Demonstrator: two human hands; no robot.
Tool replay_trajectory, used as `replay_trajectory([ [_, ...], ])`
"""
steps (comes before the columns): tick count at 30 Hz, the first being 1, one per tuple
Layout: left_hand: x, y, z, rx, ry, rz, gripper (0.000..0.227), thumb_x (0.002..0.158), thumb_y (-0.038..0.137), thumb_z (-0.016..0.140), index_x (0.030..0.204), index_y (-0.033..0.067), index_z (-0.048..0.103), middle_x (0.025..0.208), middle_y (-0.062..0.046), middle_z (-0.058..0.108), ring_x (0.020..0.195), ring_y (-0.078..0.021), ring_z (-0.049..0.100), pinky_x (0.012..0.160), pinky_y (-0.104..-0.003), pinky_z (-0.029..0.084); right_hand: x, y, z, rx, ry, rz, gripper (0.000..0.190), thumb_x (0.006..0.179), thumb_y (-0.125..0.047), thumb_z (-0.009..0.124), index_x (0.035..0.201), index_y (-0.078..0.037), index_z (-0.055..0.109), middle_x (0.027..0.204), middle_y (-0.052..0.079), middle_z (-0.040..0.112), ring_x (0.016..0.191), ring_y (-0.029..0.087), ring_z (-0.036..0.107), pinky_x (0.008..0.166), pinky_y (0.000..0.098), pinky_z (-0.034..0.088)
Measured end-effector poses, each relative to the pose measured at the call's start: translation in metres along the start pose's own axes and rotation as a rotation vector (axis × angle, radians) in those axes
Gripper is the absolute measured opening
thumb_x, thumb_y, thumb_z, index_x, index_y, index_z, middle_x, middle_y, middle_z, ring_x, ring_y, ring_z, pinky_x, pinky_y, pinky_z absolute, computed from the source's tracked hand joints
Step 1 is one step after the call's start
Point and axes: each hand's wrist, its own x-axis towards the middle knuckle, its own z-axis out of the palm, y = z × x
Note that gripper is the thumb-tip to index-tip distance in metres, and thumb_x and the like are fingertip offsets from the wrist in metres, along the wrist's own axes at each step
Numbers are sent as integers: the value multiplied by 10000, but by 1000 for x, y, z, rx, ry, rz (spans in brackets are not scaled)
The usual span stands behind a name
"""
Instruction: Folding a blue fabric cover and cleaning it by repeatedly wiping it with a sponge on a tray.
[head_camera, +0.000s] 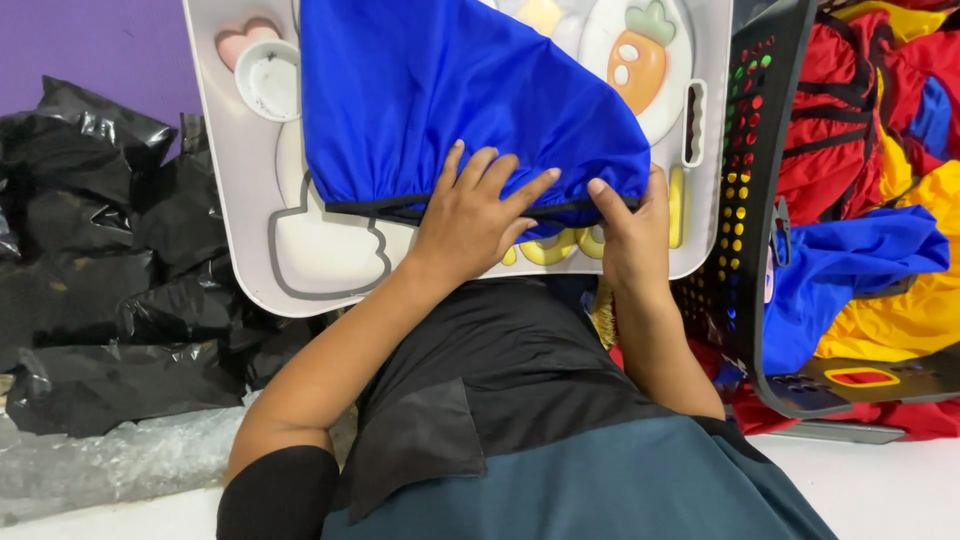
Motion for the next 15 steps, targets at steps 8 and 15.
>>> replay_trajectory([
  [8,-1,0,8,-1,127,14,476,924,446,698,1224,76,714,1240,-143,610,1297,-363,515,1118,-589,351,8,27,-17,-49,145,-165,494,877,-9,813,1271,-100,528,988,27,610,877,121,619,732,301,596],
  [15,2,5,1,-267,57,-14,743,930,467,708,1532,112,457,1183,-74,645,1197,-274,577,954,-438,417,-6,-9,18,-171,56,-566,577,959,-117,823,1395,-71,449,1217,88,537,1118,172,542,1008,331,471],
])
